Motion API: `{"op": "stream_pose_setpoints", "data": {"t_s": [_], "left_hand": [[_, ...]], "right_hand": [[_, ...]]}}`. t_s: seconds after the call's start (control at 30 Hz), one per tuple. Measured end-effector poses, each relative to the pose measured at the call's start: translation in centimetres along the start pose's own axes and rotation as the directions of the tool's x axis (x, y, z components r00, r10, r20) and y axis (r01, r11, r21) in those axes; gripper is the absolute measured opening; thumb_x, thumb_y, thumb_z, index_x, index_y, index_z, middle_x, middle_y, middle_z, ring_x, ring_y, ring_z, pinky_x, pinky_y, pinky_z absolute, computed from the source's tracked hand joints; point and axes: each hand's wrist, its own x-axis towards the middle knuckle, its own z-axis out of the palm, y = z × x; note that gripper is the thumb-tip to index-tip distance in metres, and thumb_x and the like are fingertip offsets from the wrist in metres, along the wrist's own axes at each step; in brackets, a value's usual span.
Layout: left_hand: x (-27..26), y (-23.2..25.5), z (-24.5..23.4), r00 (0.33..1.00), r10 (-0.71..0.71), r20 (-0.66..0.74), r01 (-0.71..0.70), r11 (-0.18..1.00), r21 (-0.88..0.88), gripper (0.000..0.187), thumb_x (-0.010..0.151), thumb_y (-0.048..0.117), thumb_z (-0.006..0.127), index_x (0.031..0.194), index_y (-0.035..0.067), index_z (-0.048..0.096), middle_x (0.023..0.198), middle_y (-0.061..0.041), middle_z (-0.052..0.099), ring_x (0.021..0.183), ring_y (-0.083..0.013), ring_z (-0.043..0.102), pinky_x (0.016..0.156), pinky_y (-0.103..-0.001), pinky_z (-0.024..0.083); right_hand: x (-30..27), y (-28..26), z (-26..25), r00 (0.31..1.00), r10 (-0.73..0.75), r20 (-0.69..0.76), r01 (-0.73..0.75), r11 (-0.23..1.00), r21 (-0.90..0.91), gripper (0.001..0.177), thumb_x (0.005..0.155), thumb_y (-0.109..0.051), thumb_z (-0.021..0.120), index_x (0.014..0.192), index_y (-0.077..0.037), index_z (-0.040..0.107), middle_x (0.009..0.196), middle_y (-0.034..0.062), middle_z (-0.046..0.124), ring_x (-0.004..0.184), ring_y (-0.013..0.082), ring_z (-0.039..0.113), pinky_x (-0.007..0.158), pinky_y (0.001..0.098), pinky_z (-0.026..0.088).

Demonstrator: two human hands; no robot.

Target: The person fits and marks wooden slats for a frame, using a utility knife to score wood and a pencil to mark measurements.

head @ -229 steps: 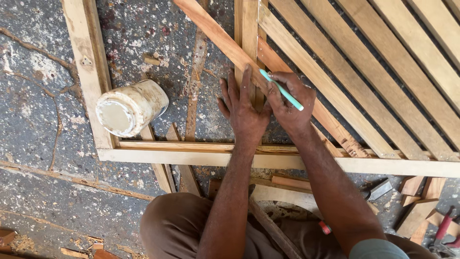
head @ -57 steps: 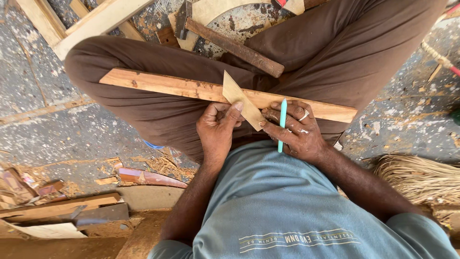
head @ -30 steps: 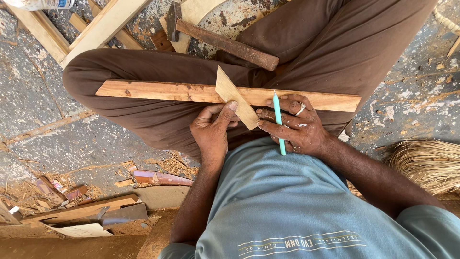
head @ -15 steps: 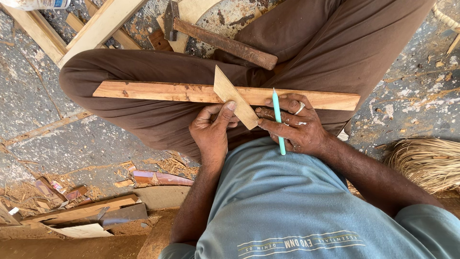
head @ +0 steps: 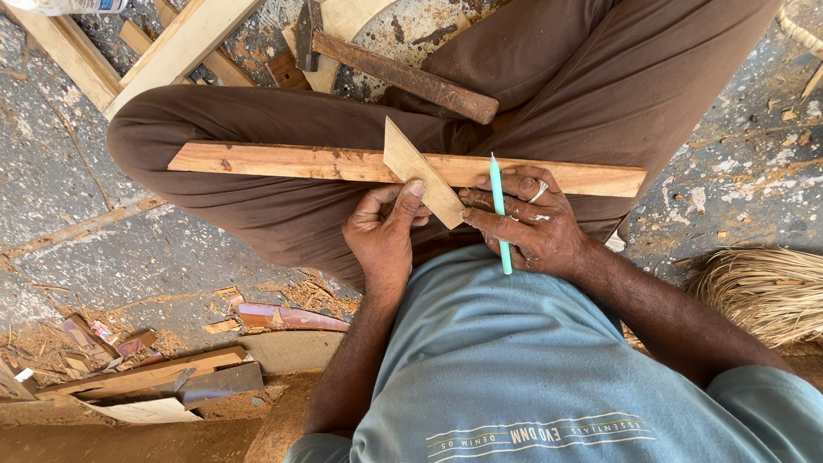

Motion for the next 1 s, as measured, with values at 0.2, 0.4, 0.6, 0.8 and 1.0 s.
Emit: {"op": "stream_pose_setpoints", "data": {"t_s": [0.2, 0.4, 0.6, 0.8, 1.0], "left_hand": [[0.0, 0.5, 0.1, 1.000, 0.012, 0.010, -0.013, 0.999, 0.048, 0.021, 0.096, 0.018, 0.077, 0.097, -0.002, 0.072, 0.084, -0.010, 0.076, 0.073, -0.0119, 0.075, 0.061, -0.025, 0.065], [0.0, 1.0, 0.4, 1.000, -0.010, -0.004, 0.010, 0.998, 0.066, 0.021, 0.095, 0.018, 0.078, 0.096, -0.001, 0.072, 0.082, -0.009, 0.075, 0.071, -0.0100, 0.073, 0.060, -0.024, 0.064], [-0.1, 1.2, 0.5, 1.000, -0.006, -0.010, 0.007, 0.997, 0.070, 0.020, 0.095, 0.018, 0.078, 0.095, -0.002, 0.072, 0.082, -0.009, 0.075, 0.070, -0.0098, 0.073, 0.059, -0.024, 0.063], [0.0, 1.0, 0.4, 1.000, 0.006, 0.001, -0.006, 0.998, 0.062, 0.021, 0.095, 0.018, 0.079, 0.095, -0.002, 0.072, 0.082, -0.009, 0.075, 0.071, -0.0099, 0.072, 0.060, -0.024, 0.063], [0.0, 1.1, 0.4, 1.000, -0.017, 0.000, 0.017, 0.999, 0.048, 0.021, 0.094, 0.019, 0.079, 0.094, -0.001, 0.072, 0.082, -0.009, 0.075, 0.072, -0.0106, 0.073, 0.060, -0.024, 0.064]], "right_hand": [[-0.6, 0.7, 1.7, 0.971, 0.021, -0.239, 0.011, 0.992, 0.129, 0.030, 0.093, -0.021, 0.070, 0.119, -0.007, 0.072, 0.116, 0.0069, 0.076, 0.113, 0.0209, 0.071, 0.094, 0.0466, 0.052], [-0.3, -0.4, -0.6, 0.944, 0.321, -0.080, -0.290, 0.919, 0.268, 0.032, 0.095, -0.015, 0.070, 0.122, 0.001, 0.074, 0.094, 0.0124, 0.075, 0.075, 0.0184, 0.062, 0.069, 0.0385, 0.051], [3.7, -2.5, -1.8, 0.947, 0.290, -0.140, -0.235, 0.919, 0.315, 0.027, 0.099, -0.007, 0.074, 0.123, 0.002, 0.067, 0.118, 0.0195, 0.074, 0.111, 0.0308, 0.074, 0.095, 0.0410, 0.061], [4.6, -2.8, -1.7, 0.951, 0.280, -0.133, -0.238, 0.935, 0.264, 0.030, 0.096, -0.007, 0.077, 0.124, 0.001, 0.069, 0.118, 0.0190, 0.074, 0.111, 0.0318, 0.074, 0.094, 0.0408, 0.061], [3.6, -2.5, -1.9, 0.965, 0.217, -0.148, -0.183, 0.959, 0.217, 0.022, 0.095, -0.004, 0.076, 0.116, 0.000, 0.070, 0.108, 0.0178, 0.076, 0.100, 0.0284, 0.077, 0.085, 0.0398, 0.063]]}}
